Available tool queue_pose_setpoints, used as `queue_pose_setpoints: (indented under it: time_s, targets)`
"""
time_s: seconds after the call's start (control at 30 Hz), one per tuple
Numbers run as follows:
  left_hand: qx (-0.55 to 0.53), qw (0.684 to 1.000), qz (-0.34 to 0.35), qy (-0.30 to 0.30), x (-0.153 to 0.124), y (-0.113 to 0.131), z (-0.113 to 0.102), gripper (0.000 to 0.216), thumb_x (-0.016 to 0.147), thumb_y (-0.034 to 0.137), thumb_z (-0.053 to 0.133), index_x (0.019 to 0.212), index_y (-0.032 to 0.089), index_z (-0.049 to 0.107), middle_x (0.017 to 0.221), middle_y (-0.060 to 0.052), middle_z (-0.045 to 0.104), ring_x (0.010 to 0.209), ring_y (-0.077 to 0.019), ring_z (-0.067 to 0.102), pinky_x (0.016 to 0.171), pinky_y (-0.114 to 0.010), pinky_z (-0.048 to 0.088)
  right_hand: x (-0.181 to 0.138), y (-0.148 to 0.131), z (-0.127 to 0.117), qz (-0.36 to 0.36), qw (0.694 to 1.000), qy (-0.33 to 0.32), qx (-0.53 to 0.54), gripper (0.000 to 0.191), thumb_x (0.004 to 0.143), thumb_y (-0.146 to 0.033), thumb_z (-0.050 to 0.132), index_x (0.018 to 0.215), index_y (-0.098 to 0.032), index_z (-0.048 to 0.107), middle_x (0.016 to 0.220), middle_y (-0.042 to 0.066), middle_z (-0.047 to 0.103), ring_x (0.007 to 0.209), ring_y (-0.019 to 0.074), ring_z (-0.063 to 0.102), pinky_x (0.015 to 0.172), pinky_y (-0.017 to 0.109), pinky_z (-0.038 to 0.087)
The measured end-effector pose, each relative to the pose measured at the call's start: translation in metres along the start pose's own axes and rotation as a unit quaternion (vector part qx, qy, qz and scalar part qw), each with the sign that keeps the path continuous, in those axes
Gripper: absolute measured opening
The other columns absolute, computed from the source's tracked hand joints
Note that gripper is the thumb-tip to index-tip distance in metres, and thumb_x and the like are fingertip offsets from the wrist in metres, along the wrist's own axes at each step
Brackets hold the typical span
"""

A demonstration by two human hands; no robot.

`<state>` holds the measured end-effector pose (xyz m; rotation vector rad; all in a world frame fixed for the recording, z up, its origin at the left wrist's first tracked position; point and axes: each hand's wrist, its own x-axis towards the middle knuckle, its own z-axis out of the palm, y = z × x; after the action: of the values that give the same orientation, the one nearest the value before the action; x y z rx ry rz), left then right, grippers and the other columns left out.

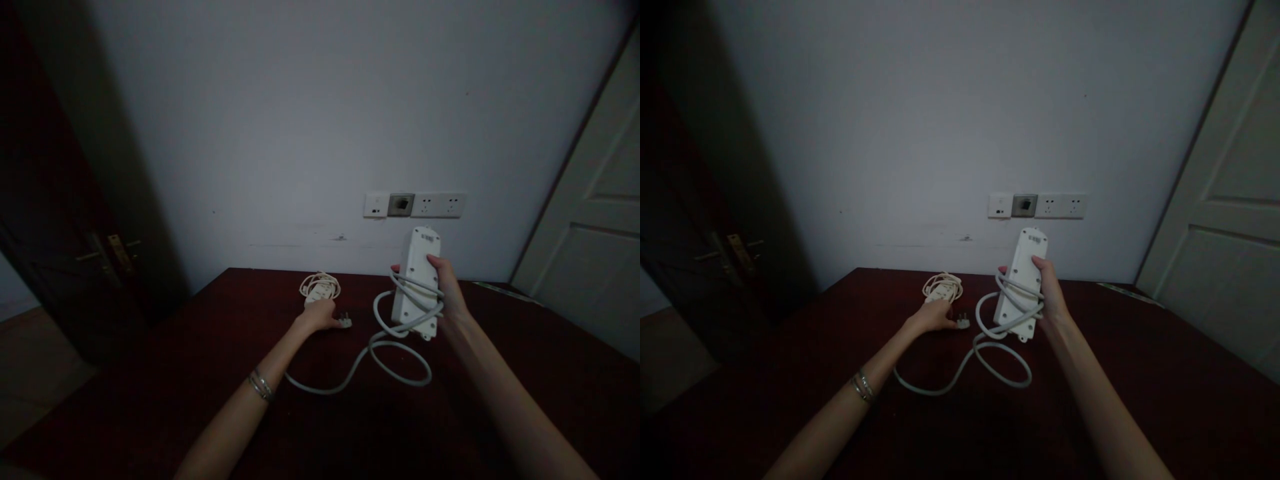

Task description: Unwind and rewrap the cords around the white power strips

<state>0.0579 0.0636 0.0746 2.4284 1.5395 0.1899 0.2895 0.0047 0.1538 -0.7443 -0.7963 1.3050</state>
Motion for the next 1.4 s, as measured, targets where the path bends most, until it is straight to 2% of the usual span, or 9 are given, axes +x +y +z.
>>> queue_pose_setpoints:
  time_s: [0.13,0.4,0.5,0.57,0.7,0.8,0.9,1.13,1.4]
  targets:
    - [0.092,0.996,0.008,0.005,0.008,0.0,0.021,0.035,0.065,0.043,0.07,0.083,0.013,0.066,0.09,-0.015,0.065,0.088,-0.031,0.061,0.067,-0.033,0.042,0.001,0.005,0.001,0.019,1.0,0.002,0.008,0.046,0.074,-0.045,0.048,0.099,-0.009,0.062,0.074,0.012,0.071,0.058,0.0214,0.063,0.051,0.032,0.052]
    - [0.088,0.995,0.039,0.009,0.011,-0.004,0.032,0.021,0.077,0.032,0.058,0.083,0.013,0.064,0.094,-0.016,0.065,0.092,-0.0287,0.06,0.073,-0.033,0.043,0.003,0.014,0.014,0.022,0.999,-0.023,0.014,0.046,0.075,-0.043,0.045,0.101,-0.008,0.061,0.071,0.011,0.071,0.056,0.0212,0.063,0.053,0.032,0.052]
    - [0.062,0.996,0.055,0.017,0.008,-0.005,0.014,0.021,0.079,0.032,0.055,0.083,0.014,0.064,0.09,-0.012,0.065,0.087,-0.0245,0.06,0.071,-0.031,0.043,0.01,0.013,0.024,0.017,0.999,-0.035,0.028,0.041,0.076,-0.042,0.045,0.096,-0.009,0.062,0.072,0.011,0.071,0.055,0.0198,0.063,0.05,0.03,0.052]
    - [-0.036,0.995,0.085,0.03,0.002,-0.006,-0.01,0.02,0.08,0.031,0.055,0.082,0.013,0.063,0.085,-0.009,0.065,0.081,-0.0195,0.06,0.069,-0.028,0.042,0.017,0.01,0.03,0.008,0.998,-0.056,0.038,0.041,0.078,-0.042,0.043,0.095,-0.009,0.062,0.072,0.011,0.071,0.053,0.0185,0.063,0.048,0.028,0.052]
    - [-0.345,0.927,0.138,0.044,-0.022,-0.011,-0.065,0.019,0.077,0.029,0.058,0.082,0.011,0.059,0.072,-0.004,0.062,0.066,-0.0121,0.056,0.064,-0.024,0.042,0.031,0.005,0.04,-0.019,0.995,-0.086,0.055,0.044,0.08,-0.042,0.041,0.101,-0.009,0.06,0.072,0.01,0.071,0.053,0.0178,0.062,0.047,0.028,0.052]
    - [-0.412,0.898,0.153,0.005,-0.041,-0.012,-0.088,0.023,0.067,0.029,0.067,0.08,0.012,0.06,0.069,-0.001,0.061,0.062,-0.0103,0.055,0.062,-0.024,0.043,0.037,0.006,0.044,-0.044,0.992,-0.101,0.061,0.044,0.077,-0.043,0.045,0.103,-0.01,0.059,0.076,0.009,0.071,0.055,0.0175,0.063,0.045,0.026,0.051]
    - [-0.384,0.911,0.142,-0.046,-0.051,-0.008,-0.093,0.027,0.062,0.031,0.072,0.077,0.012,0.06,0.063,0.0,0.059,0.054,-0.0088,0.052,0.054,-0.022,0.041,0.038,0.013,0.046,-0.048,0.991,-0.101,0.067,0.045,0.075,-0.046,0.049,0.103,-0.012,0.06,0.075,0.008,0.071,0.056,0.0179,0.064,0.046,0.027,0.052]
    - [-0.309,0.94,0.12,-0.081,-0.054,0.006,-0.089,0.033,0.065,0.039,0.071,0.08,0.012,0.059,0.054,0.003,0.052,0.039,-0.0057,0.042,0.041,-0.021,0.029,0.043,0.025,0.045,-0.03,0.996,-0.063,0.06,0.05,0.07,-0.05,0.052,0.099,-0.011,0.062,0.064,0.007,0.068,0.061,0.0217,0.066,0.053,0.032,0.055]
    - [-0.216,0.96,0.176,-0.023,-0.057,0.014,-0.089,0.024,0.063,0.033,0.072,0.074,0.014,0.062,0.062,0.002,0.052,0.059,-0.0092,0.046,0.054,-0.022,0.035,0.042,0.028,0.049,0.004,0.997,-0.058,0.055,0.041,0.072,-0.045,0.054,0.098,-0.014,0.06,0.061,0.005,0.068,0.06,0.0225,0.066,0.052,0.033,0.056]
